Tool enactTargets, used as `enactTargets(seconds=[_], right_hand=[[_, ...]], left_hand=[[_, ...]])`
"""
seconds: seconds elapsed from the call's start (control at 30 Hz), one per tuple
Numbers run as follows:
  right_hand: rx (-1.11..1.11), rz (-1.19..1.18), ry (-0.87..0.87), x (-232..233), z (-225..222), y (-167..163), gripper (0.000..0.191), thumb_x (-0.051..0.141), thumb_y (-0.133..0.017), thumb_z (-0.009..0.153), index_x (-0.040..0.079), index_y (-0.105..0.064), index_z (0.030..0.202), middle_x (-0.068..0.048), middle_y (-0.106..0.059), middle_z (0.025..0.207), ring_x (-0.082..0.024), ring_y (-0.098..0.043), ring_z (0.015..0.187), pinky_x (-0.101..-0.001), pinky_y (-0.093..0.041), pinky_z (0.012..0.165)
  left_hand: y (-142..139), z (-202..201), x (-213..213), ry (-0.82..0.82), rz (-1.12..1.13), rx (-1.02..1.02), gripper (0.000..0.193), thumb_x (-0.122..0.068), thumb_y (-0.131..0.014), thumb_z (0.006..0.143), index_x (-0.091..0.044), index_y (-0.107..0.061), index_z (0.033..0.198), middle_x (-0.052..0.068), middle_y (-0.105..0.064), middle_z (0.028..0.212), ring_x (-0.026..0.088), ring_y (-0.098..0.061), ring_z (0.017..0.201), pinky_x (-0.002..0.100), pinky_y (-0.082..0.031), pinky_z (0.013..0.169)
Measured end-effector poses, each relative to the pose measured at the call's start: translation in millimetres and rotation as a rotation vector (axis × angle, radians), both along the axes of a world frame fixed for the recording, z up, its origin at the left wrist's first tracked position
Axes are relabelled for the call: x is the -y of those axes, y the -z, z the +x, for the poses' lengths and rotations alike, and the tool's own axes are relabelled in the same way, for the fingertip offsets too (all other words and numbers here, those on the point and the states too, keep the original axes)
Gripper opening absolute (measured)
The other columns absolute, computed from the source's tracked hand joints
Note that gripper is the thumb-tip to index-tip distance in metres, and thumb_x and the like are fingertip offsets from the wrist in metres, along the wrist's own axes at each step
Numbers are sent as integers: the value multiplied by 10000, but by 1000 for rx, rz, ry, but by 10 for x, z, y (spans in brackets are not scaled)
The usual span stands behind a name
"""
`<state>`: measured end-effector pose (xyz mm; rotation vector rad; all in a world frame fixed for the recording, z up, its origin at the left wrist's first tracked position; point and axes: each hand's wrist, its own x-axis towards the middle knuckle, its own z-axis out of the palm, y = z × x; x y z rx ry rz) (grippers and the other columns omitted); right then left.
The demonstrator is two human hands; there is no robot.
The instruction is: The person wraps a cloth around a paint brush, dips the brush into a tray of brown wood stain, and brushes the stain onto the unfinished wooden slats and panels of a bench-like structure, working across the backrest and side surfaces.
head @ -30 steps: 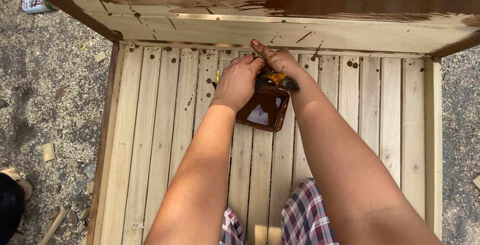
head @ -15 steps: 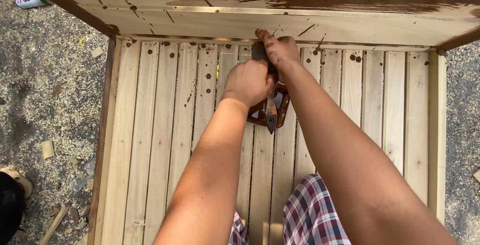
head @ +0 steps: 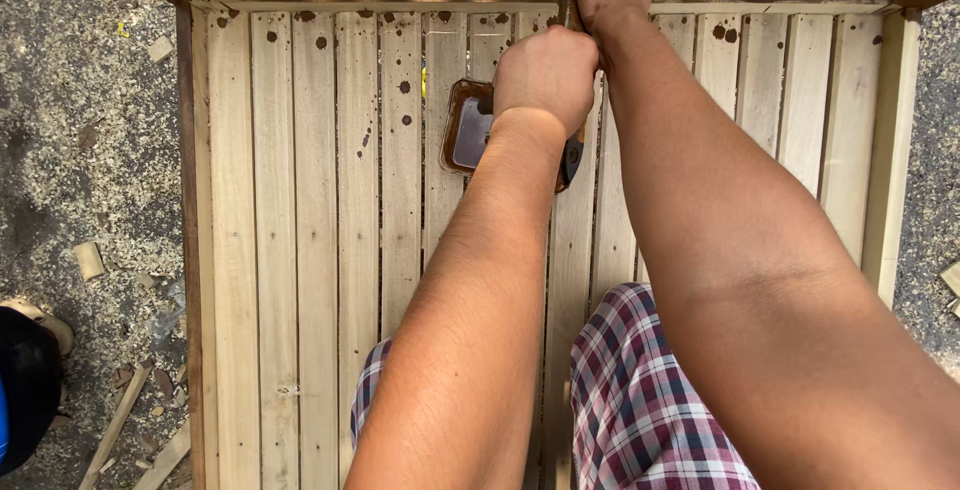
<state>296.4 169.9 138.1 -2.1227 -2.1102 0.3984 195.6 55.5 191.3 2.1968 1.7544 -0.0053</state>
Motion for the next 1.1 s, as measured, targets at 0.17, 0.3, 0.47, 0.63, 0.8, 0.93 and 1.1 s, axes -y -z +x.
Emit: enactTargets(seconds=[0.17,0.3,0.47,0.63,0.8,0.93,1.1], right_hand=[[185,-166,-20,35,103,-104,221,80,-415,1005,74,-579,857,-79,-516,723,-213,-423,620,-344,-412,520],[-527,-222,470,86,258,-247,222,135,-445,985,111,-543,787,-45,-505,674,-188,-407,569,-336,-370,481],[-891,-173,752,-37,200,-254,204,173,-465,984,103,-567,822,-34,-533,680,-166,-462,548,-324,-421,459],[-1171,-79,992,125,806,-178,202,211,-485,984,95,-590,857,-23,-560,685,-144,-518,526,-312,-473,437],[-1751,-13,1214,253,1151,6,191,257,-423,948,128,-440,807,-50,-539,655,-200,-497,465,-364,-431,400],[-1443,-153,1002,206,653,-52,206,237,-511,949,96,-429,824,-48,-553,669,-162,-512,453,-371,-470,403],[-1072,-150,557,224,88,-271,407,297,-710,952,-87,-600,871,-93,-602,732,-162,-536,537,-363,-457,478]], left_hand=[[-313,-6,210,-15,-203,43,231,-56,-576,919,-155,-759,1019,120,-737,1106,289,-736,1014,421,-597,853],[-472,63,163,56,-212,77,250,-44,-586,885,-166,-748,1031,104,-722,1151,300,-708,1065,424,-579,875],[-561,81,111,132,-130,67,253,-23,-591,873,-151,-757,1013,121,-736,1110,313,-717,1043,433,-583,865],[-659,-453,227,176,-55,-6,174,-144,-618,891,-118,-780,950,161,-752,1012,352,-730,956,469,-578,845],[-275,-794,-37,69,-36,-30,186,-221,-613,904,-125,-770,932,142,-743,989,363,-718,905,491,-573,788],[19,-545,-250,16,-22,14,208,-278,-586,957,-184,-762,1018,99,-762,1003,321,-726,959,464,-572,823],[11,-461,-483,-45,-86,-76,359,-334,-612,985,-147,-577,1289,120,-743,1053,319,-722,993,474,-577,798]])
